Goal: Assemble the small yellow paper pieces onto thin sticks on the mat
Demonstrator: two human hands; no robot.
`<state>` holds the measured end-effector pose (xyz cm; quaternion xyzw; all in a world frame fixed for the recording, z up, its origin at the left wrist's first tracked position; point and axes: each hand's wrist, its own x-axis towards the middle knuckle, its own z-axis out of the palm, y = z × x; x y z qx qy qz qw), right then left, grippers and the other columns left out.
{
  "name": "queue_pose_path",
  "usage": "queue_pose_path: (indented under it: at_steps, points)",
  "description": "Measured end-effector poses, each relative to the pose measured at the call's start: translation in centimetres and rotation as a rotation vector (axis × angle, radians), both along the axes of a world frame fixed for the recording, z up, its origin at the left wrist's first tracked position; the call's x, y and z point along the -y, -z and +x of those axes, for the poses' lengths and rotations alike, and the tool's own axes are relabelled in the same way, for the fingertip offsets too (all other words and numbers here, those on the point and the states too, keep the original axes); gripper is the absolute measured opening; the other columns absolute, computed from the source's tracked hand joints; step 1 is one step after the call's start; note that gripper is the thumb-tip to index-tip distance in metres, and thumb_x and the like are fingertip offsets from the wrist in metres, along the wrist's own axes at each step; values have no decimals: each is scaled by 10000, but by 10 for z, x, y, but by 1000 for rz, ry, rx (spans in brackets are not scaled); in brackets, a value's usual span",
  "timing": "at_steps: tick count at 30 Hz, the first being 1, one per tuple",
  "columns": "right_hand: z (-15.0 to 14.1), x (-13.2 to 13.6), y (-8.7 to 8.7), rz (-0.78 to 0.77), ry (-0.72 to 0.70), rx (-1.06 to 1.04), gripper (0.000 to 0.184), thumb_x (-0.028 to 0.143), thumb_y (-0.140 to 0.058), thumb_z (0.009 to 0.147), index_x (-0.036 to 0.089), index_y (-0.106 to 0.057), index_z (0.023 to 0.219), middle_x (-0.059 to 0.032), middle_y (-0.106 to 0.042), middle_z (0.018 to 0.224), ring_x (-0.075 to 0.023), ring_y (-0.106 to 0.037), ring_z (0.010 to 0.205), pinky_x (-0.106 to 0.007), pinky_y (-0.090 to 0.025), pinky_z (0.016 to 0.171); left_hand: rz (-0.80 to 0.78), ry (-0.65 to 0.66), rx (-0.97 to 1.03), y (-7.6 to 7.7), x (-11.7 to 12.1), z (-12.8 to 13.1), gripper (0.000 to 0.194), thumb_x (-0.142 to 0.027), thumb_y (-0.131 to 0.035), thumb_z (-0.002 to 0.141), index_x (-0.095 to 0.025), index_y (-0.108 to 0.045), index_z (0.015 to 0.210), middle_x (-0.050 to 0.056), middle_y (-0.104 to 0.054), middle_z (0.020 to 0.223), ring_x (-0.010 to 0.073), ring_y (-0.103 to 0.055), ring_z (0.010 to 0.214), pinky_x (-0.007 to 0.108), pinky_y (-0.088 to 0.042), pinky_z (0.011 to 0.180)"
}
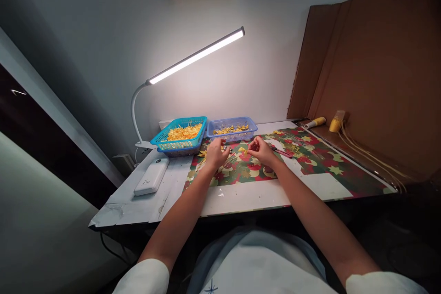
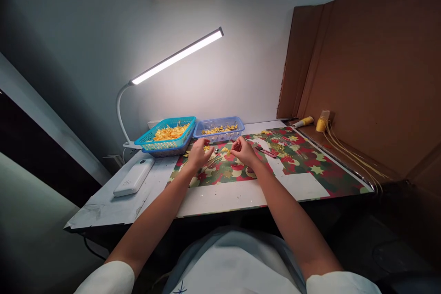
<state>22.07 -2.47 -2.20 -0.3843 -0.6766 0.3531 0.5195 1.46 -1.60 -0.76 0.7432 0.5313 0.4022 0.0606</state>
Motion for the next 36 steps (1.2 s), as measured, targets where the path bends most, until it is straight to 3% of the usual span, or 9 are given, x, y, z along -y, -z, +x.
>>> queue_pose_path:
  at_steps: [3, 6, 14, 17, 21, 24, 30, 36]
  points:
    - [-2, 7, -4, 11, -48, 31, 338, 280, -634, 657, 236, -309, 736, 31, -570, 751, -121, -517, 624, -276, -429, 586, -299, 322, 197, 2, 3, 10, 360, -479, -572, 778, -158, -611, 937, 45, -625, 765, 163, -559, 670, 267, -406, 600]
    - [-3, 8, -4, 15, -47, 37, 343, 302, -649, 660, 234, -321, 736, 25, -585, 756, -123, -525, 626, -278, -430, 588, -456, 467, 331, 5, 4, 18, 408, -538, -624, 710, -137, -646, 780, 44, -634, 703, 135, -539, 612, 247, -386, 568]
    - [-5, -5, 2, -51, -29, -221, 472, 306, -699, 613, 247, -252, 753, 47, -582, 754, -118, -551, 636, -272, -449, 617, -444, 448, 612, 8, 2, 21, 417, -526, -727, 599, -132, -635, 702, 46, -641, 692, 116, -525, 616, 237, -381, 587]
    - [-2, -3, -4, -77, 37, -289, 380, 385, -622, 692, 242, -273, 742, 38, -560, 755, -118, -540, 641, -276, -447, 638, -453, 436, 693, 10, 1, 23, 409, -515, -739, 592, -143, -622, 714, 11, -598, 670, 98, -498, 618, 224, -378, 593]
    - [2, 5, -11, -91, -15, -222, 250, 396, -332, 842, 227, -310, 658, 40, -409, 587, -108, -399, 511, -260, -368, 547, -529, 432, 864, 13, 1, 25, 377, -441, -765, 586, -164, -606, 785, -15, -566, 716, 69, -474, 617, 205, -378, 597]
    - [0, 10, -13, -97, -54, -117, 265, 341, -322, 838, 221, -283, 605, 41, -301, 538, -110, -285, 478, -263, -284, 492, -581, 464, 1000, 10, 4, 28, 343, -336, -775, 567, -189, -599, 822, -32, -557, 728, 55, -469, 610, 197, -383, 606]
    - [-6, 10, -12, -113, 6, -158, 257, 398, -454, 791, 219, -385, 620, 37, -388, 586, -105, -337, 517, -252, -295, 501, -636, 471, 1048, 7, 9, 33, 186, -222, -730, 522, -154, -664, 682, -16, -591, 699, 51, -461, 599, 196, -376, 605]
    - [-7, 4, -8, -114, 37, -283, 306, 481, -533, 734, 208, -480, 605, 21, -489, 615, -116, -451, 575, -267, -395, 581, -680, 447, 973, 15, 7, 34, 351, -325, -790, 544, -141, -735, 838, 45, -663, 740, 86, -510, 626, 236, -375, 612]
